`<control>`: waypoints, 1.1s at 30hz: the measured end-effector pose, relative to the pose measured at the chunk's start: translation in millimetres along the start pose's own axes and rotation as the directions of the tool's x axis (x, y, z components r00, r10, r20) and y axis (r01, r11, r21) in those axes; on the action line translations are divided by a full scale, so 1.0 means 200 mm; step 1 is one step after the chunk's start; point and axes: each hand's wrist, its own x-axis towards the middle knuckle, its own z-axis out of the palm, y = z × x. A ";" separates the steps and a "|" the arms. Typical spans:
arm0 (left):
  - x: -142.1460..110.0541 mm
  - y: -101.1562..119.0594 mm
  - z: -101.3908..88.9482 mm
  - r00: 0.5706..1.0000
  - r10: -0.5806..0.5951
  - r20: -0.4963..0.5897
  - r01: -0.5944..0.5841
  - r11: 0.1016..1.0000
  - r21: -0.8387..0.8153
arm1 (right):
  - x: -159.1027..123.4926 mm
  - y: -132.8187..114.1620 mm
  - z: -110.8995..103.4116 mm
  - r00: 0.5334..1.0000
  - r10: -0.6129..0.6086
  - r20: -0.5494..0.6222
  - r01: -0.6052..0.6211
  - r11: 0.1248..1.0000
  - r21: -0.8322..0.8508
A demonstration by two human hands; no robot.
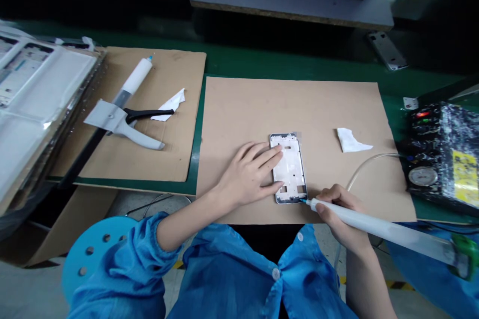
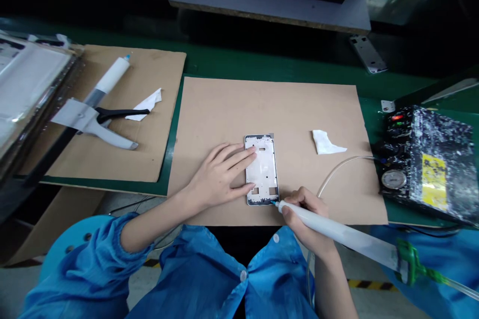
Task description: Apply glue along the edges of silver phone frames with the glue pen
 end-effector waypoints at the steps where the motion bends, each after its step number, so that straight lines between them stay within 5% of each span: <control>1: 0.00 0.00 0.00 1.000 0.004 -0.007 -0.004 1.000 0.005 | 0.00 0.00 0.00 1.000 -0.006 0.002 0.006 1.000 0.000; 33: 0.01 0.00 0.00 0.997 0.043 -0.064 -0.041 0.999 0.036 | 0.02 0.00 0.00 0.995 -0.100 0.010 0.099 0.993 0.064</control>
